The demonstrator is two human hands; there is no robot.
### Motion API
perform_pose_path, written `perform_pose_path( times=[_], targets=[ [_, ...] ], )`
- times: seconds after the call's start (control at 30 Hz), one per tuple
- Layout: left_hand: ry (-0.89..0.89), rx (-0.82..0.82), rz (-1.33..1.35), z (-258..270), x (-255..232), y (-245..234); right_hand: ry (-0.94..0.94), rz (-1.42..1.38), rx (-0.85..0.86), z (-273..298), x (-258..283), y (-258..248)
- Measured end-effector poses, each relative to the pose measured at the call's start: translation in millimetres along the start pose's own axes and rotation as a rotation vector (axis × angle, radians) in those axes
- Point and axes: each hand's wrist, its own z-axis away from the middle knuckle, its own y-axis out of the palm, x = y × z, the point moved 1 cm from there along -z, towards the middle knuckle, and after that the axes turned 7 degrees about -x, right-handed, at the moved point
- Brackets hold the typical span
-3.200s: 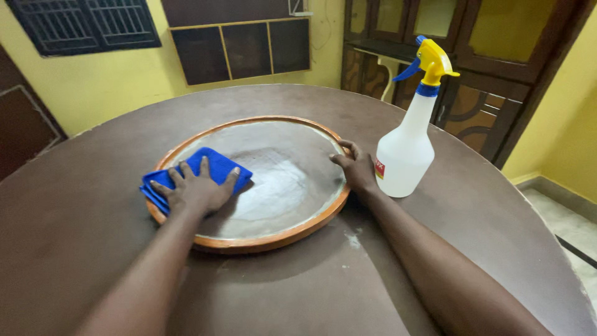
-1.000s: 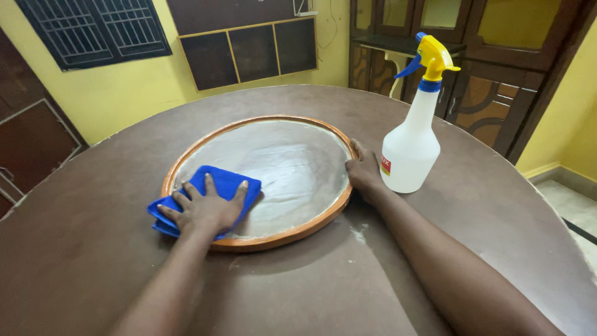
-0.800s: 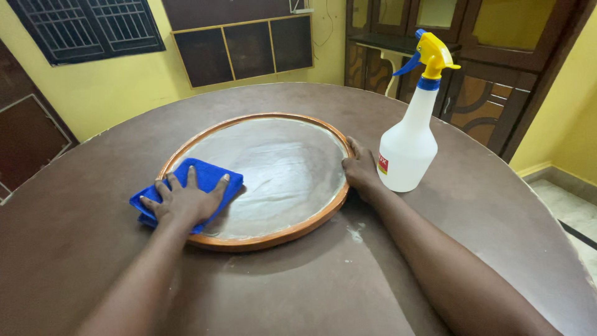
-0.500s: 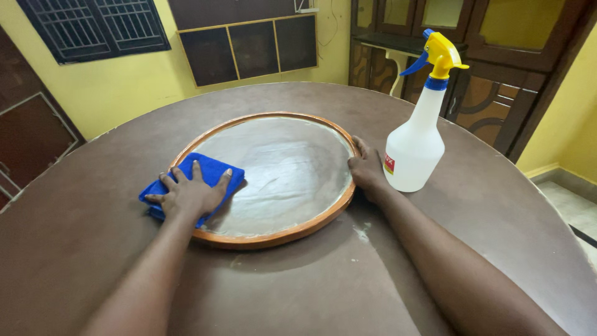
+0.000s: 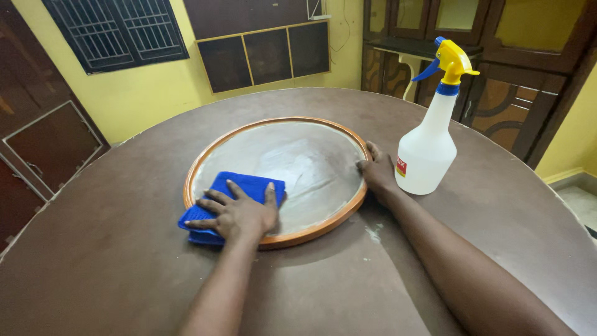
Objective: The person wipes a round wooden tray on a table using a blue cloth and a spray bottle, folding the cloth in between wipes.
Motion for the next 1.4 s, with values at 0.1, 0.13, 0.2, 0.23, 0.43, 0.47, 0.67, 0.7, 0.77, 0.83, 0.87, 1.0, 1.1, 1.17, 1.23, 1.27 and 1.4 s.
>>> perform_pose_path(
  times=[0.1, 0.13, 0.2, 0.23, 0.43, 0.47, 0.67, 0.7, 0.77, 0.83, 0.87, 1.0, 1.1, 1.17, 1.23, 1.27, 1.4],
  targets=[
    [0.001, 0.015, 0.002, 9, -5, -5, 0.023, -0.079, 0.036, -2, -2, -2],
    [0.003, 0.017, 0.005, 10, -6, -6, 0.019, -0.056, 0.026, -1, -2, -2],
    [-0.002, 0.027, 0.008, 7, -6, -9, 0.003, -0.009, -0.001, -1, 0, -2],
    [-0.004, 0.038, 0.01, 6, -5, -8, -0.013, -0.015, 0.003, 1, 0, -3],
    [0.025, 0.001, 0.019, -17, 6, -1, -0.034, -0.027, 0.051, 7, 11, -5],
    [0.026, -0.014, 0.01, -24, 9, 0, -0.044, -0.035, 0.057, 8, 12, -5],
    [0.049, -0.078, 0.016, -78, 32, 3, 0.029, 0.014, 0.023, 2, 7, -4],
    [0.06, -0.084, 0.017, -87, 35, 5, 0.037, 0.034, 0.021, 3, 5, -4],
    [0.08, -0.086, 0.014, -102, 39, 8, -0.015, 0.015, 0.026, 2, 4, -3],
    [0.1, -0.087, 0.01, -113, 38, 10, -0.026, 0.022, 0.02, 1, 3, -4],
    [0.109, -0.094, 0.017, -116, 35, 12, -0.012, 0.037, 0.009, 0, 2, -5],
    [0.131, -0.117, 0.047, -111, 41, 15, -0.042, 0.079, -0.01, -3, -7, -4],
    [0.115, -0.135, 0.056, -95, 40, 12, -0.001, -0.058, -0.012, -11, -12, -3],
    [0.079, -0.14, 0.046, -78, 34, 9, 0.01, -0.013, -0.007, -10, -11, -3],
    [0.026, -0.141, 0.025, -56, 26, 5, 0.047, -0.02, -0.005, -5, -7, -6],
    [0.023, -0.137, 0.017, -43, 22, 2, 0.078, -0.049, -0.006, -3, -4, -7],
    [0.028, -0.058, -0.035, 2, -1, -7, 0.051, -0.055, -0.001, 0, 2, -2]
  ],
)
